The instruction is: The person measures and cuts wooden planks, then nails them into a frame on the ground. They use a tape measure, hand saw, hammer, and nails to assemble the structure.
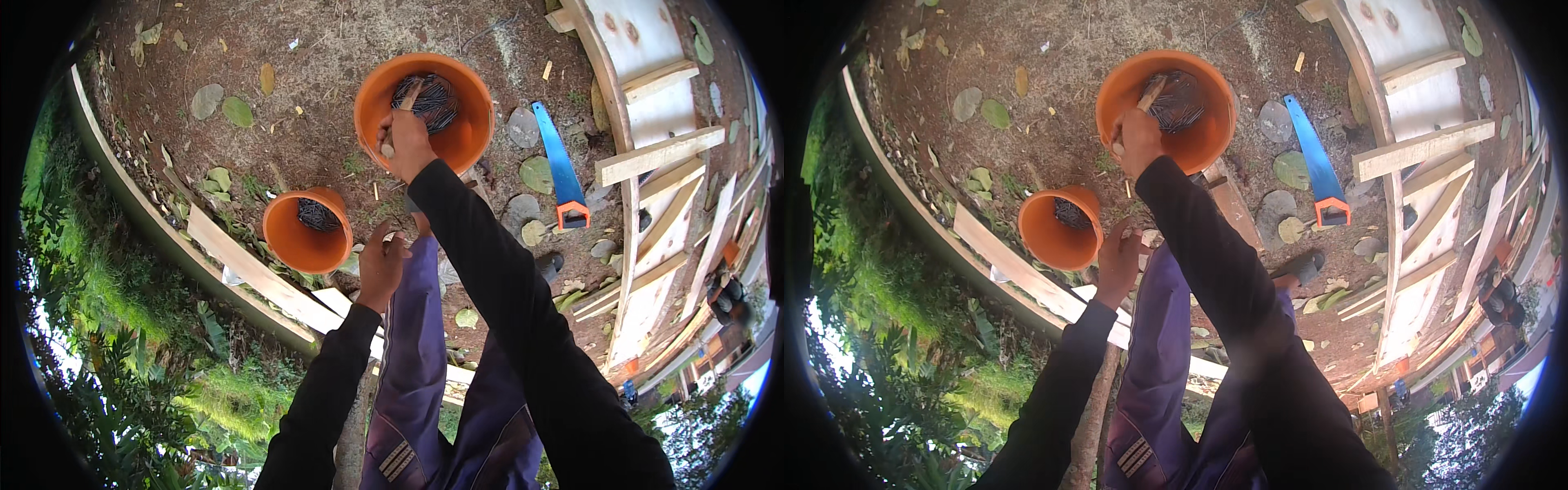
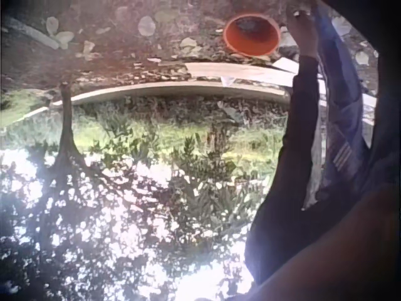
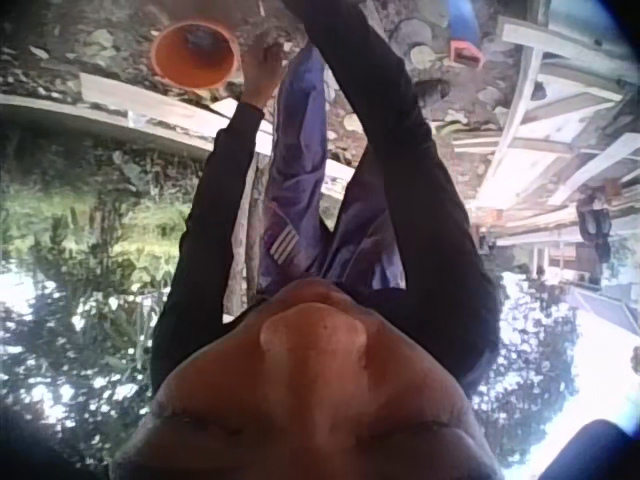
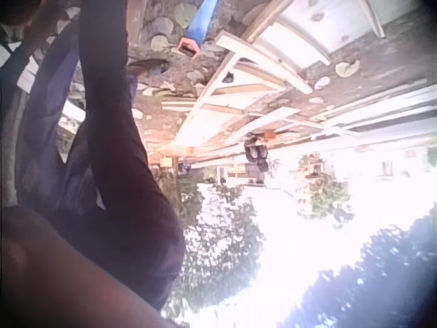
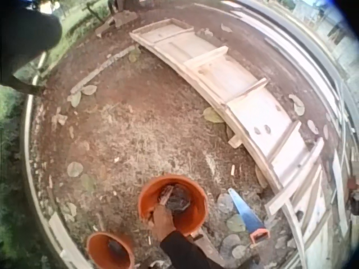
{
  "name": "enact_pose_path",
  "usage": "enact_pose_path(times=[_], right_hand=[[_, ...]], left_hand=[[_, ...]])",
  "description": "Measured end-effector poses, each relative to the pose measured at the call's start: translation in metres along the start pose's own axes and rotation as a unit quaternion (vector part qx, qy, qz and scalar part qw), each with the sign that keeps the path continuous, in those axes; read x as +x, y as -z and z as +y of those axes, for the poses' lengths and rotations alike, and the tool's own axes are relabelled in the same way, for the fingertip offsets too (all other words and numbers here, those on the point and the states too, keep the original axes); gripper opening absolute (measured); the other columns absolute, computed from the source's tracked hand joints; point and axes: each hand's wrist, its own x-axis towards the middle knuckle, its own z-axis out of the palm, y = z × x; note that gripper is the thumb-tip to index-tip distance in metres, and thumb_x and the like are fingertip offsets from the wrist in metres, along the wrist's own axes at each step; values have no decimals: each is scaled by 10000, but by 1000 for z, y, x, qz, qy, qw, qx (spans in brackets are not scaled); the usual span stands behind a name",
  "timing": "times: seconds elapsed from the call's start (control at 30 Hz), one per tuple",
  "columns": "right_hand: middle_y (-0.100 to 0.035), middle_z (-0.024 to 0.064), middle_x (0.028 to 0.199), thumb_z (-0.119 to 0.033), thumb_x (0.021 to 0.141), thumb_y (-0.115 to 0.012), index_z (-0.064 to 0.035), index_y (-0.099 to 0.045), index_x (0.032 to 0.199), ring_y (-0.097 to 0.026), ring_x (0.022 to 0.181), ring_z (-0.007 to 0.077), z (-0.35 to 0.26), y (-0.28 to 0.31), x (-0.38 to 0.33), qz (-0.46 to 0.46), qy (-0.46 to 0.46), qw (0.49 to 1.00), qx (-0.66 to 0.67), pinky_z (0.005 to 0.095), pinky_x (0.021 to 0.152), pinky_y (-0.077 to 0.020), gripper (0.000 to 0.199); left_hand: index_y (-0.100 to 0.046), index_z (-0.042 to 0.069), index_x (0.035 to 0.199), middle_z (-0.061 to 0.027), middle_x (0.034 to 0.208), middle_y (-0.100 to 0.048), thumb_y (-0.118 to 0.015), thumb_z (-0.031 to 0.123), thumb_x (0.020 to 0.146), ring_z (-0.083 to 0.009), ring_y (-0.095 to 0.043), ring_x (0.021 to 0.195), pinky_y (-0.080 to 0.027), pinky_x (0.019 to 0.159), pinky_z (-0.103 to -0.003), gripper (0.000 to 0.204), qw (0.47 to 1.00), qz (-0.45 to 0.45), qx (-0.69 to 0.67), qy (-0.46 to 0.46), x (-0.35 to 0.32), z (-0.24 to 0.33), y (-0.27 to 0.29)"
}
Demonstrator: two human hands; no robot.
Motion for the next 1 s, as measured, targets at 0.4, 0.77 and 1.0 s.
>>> enact_pose_path(times=[0.4, 0.77, 1.0], right_hand=[[-486, 33, 637, -42, 890, -576, -26, -525, 924, -461, 456, 119, 123, 200, -271, 4, -64, 998, -2, 283, 394, -369, 63], [-450, 12, 595, -109, 928, -578, -32, -553, 950, -398, 411, 112, 208, 213, -259, 62, -178, 977, 101, 289, 381, -319, 84], [-460, 3, 616, -101, 932, -576, -22, -561, 952, -416, 434, 107, 216, 226, -256, 72, -182, 979, 58, 295, 394, -323, 83]], left_hand=[[-723, 37, 1134, -223, 961, -725, -636, 200, 937, -374, -709, 907, -536, 813, -471, 271, 921, -20, 257, -292, 201, 40, -54], [-674, 47, 1149, -262, 1068, -689, -626, 147, 871, -444, -668, 979, -541, 864, -519, 300, 822, -1, 442, -359, 297, 27, -114], [-548, 30, 1384, -140, 1105, -696, -622, 90, 954, -265, -713, 1020, -592, 887, -375, 441, 941, -247, 188, -135, 291, 66, -91]])
